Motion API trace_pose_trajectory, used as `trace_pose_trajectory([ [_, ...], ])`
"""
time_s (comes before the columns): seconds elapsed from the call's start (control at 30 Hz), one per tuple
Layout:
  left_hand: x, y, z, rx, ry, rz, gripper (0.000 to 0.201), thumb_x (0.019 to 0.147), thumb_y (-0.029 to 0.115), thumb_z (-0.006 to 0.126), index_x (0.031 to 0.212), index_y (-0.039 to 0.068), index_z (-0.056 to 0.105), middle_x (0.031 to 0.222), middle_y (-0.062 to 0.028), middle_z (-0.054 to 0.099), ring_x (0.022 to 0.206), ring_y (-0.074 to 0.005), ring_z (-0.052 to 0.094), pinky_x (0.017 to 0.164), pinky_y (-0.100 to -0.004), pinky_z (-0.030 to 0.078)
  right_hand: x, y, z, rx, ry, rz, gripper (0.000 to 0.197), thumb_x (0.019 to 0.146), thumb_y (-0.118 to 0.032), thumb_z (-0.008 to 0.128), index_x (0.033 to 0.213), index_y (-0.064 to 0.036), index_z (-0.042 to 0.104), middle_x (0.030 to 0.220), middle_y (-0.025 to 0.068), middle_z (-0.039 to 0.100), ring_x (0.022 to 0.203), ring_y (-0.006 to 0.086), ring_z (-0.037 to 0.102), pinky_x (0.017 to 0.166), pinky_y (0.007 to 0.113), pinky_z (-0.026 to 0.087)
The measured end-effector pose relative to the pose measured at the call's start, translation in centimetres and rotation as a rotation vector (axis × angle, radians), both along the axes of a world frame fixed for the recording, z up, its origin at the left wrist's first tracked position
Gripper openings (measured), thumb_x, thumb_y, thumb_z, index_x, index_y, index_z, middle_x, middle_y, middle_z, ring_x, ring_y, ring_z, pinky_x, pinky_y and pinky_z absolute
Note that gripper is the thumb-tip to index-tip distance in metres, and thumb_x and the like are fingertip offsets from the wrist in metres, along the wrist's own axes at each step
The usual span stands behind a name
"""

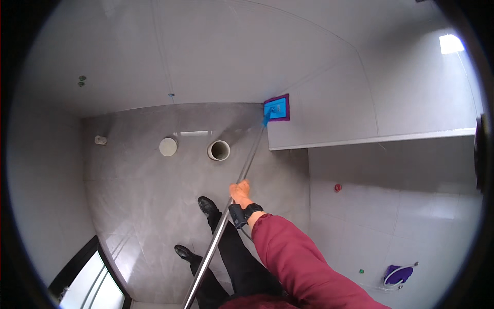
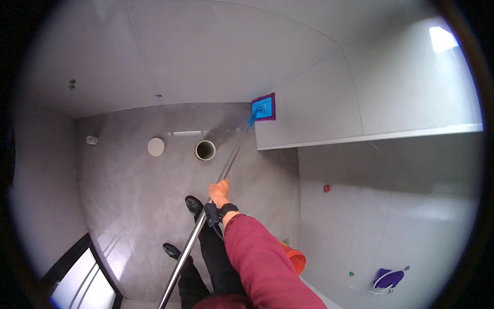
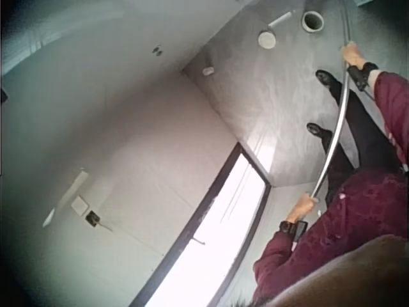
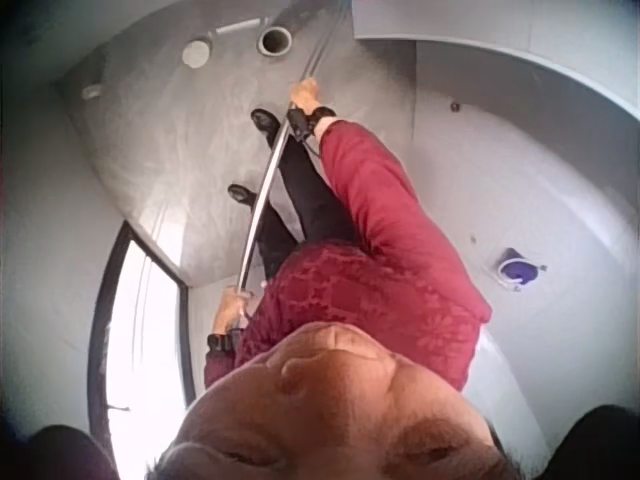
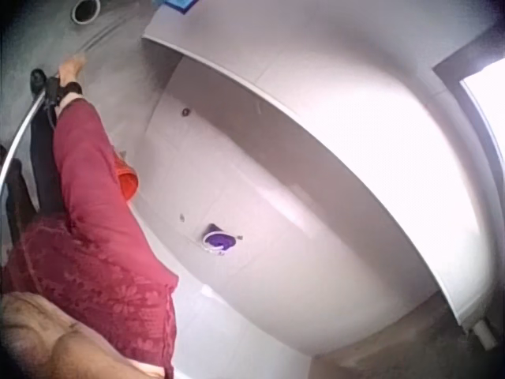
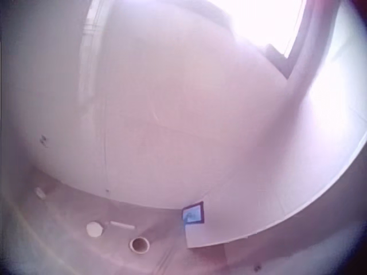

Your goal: Cleaning the walls and a window in a bathroom using a mop and water.

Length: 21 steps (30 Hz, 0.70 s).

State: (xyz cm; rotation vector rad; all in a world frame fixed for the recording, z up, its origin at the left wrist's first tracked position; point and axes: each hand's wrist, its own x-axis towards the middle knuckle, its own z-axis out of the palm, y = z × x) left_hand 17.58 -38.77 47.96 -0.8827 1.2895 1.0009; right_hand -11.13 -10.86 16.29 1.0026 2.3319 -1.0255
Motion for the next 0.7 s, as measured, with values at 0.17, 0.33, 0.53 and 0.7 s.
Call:
trace_pose_trajectory([
  [0.17,3.9,-1.3,-1.5,-0.052,0.127,-0.01,0.02,0.067,0.016,0.054,0.058,-0.001,0.053,0.048,-0.0021,0.045,0.042,-0.0132,0.044,0.039,-0.0309,0.033,2.9,0.6,1.0,-0.044,0.161,0.001,0.029,0.067,-0.009,0.057,0.083,0.0111,0.042,0.066,0.0186,0.054,0.053,0.0247,0.057,0.045,0.036,0.046],
  [0.33,14.7,-5.4,-4.0,0.096,0.049,-0.153,0.021,0.069,0.018,0.053,0.066,-0.002,0.057,0.053,-0.008,0.053,0.05,-0.02,0.054,0.046,-0.0325,0.041,6.4,-1.6,10.7,-0.136,0.108,-0.042,0.03,0.065,-0.008,0.059,0.084,0.0075,0.042,0.065,0.0136,0.052,0.05,0.022,0.055,0.043,0.033,0.045],
  [0.53,17.4,-8.4,-5.0,-0.014,0.242,-0.291,0.024,0.069,0.021,0.053,0.074,-0.002,0.06,0.058,-0.0181,0.056,0.058,-0.0298,0.057,0.053,-0.0392,0.043,10.3,-1.7,18.2,-0.117,0.278,0.052,0.032,0.063,-0.008,0.062,0.081,0.0028,0.038,0.065,0.0103,0.05,0.049,0.0189,0.054,0.044,0.031,0.046],
  [0.7,21.6,-9.7,-7.8,-0.125,0.343,-0.288,0.026,0.068,0.022,0.055,0.082,0.0,0.06,0.068,-0.0192,0.059,0.067,-0.0311,0.06,0.057,-0.0396,0.043,13.5,-5.2,28.6,-0.403,0.35,-0.048,0.029,0.066,-0.001,0.058,0.084,0.0,0.035,0.067,0.0092,0.049,0.053,0.0203,0.058,0.048,0.031,0.049],
])
